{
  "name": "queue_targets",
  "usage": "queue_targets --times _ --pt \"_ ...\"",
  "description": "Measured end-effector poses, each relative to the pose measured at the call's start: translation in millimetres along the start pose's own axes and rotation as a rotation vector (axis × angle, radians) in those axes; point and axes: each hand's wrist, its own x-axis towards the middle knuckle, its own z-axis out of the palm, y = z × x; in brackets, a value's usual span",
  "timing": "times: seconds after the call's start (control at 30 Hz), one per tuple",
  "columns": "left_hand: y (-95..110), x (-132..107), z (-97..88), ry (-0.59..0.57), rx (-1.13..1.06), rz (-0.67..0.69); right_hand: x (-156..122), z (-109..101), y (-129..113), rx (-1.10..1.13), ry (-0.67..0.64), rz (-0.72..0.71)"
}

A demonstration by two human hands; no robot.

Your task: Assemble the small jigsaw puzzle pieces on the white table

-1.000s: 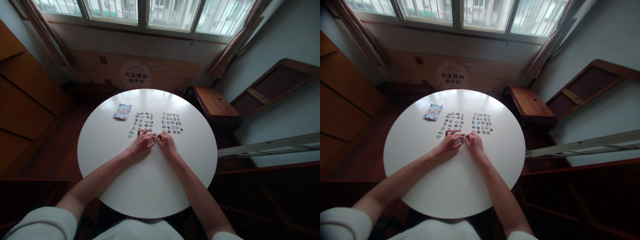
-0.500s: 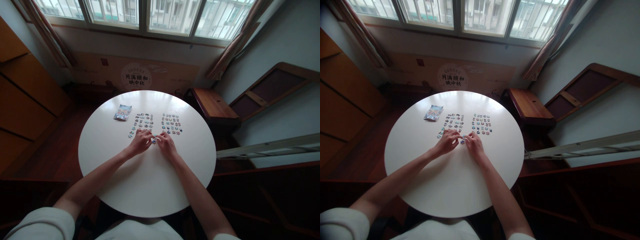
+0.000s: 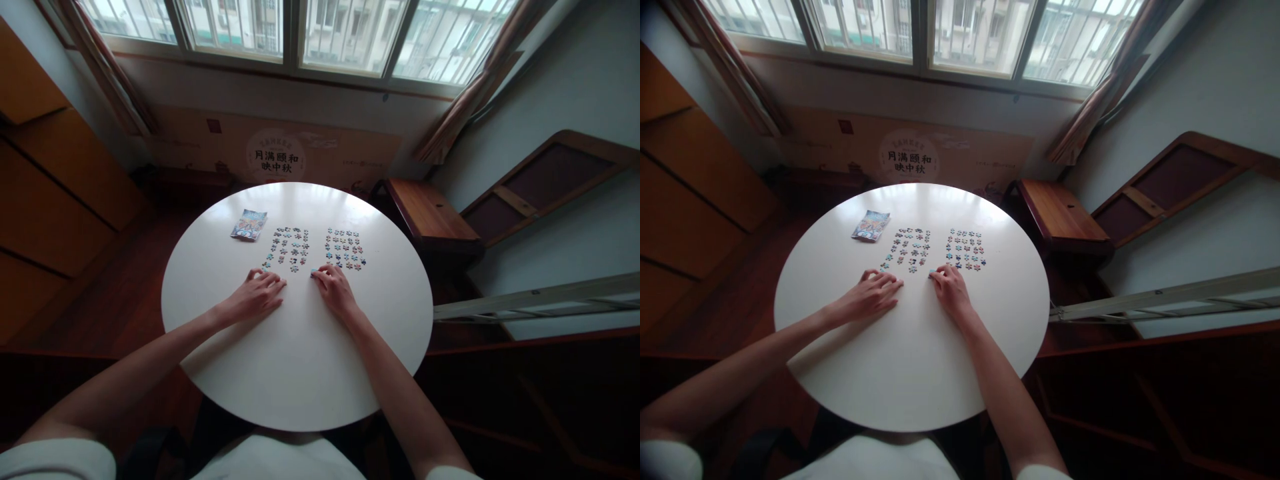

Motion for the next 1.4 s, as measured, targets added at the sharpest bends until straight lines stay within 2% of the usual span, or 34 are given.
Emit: queue_targets --times 0.17,0.33,0.43,0.57,0.7,0.9,1.0,1.13,1.27,1.4 --pt "-12.4 -13.3 -5.9 -0.003 0.019 -0.053 0.8 -0.4 -0.9 -0.021 0.000 -0.005" --pt "-4.3 -16.3 -1.8 0.066 0.056 -0.115 -1.0 -0.1 -1.3 -0.034 0.004 -0.006" --pt "3.7 -16.8 1.5 0.062 0.066 -0.137 -1.7 1.3 -0.4 -0.037 0.008 -0.003" --pt "7.4 -11.7 3.1 0.033 0.062 -0.150 -2.0 3.2 0.9 -0.030 0.031 -0.011" --pt "-2.2 0.9 3.5 0.033 0.057 -0.127 -1.9 4.0 1.4 -0.021 0.052 -0.021" --pt "-16.3 14.2 6.5 0.075 0.051 -0.141 -2.3 5.6 3.7 -0.012 0.064 -0.021" --pt "-17.3 12.9 7.0 0.143 0.063 -0.162 -2.5 6.8 4.8 0.014 0.073 -0.010" --pt "-10.5 8.8 7.9 0.212 0.083 -0.201 -2.6 8.1 5.4 0.065 0.090 0.013" --pt "8.0 10.9 12.0 0.110 0.048 -0.125 -2.3 8.8 6.1 0.076 0.092 0.014" --pt "23.6 23.9 13.5 0.106 0.095 -0.196 -2.0 8.6 6.2 0.075 0.098 0.011"
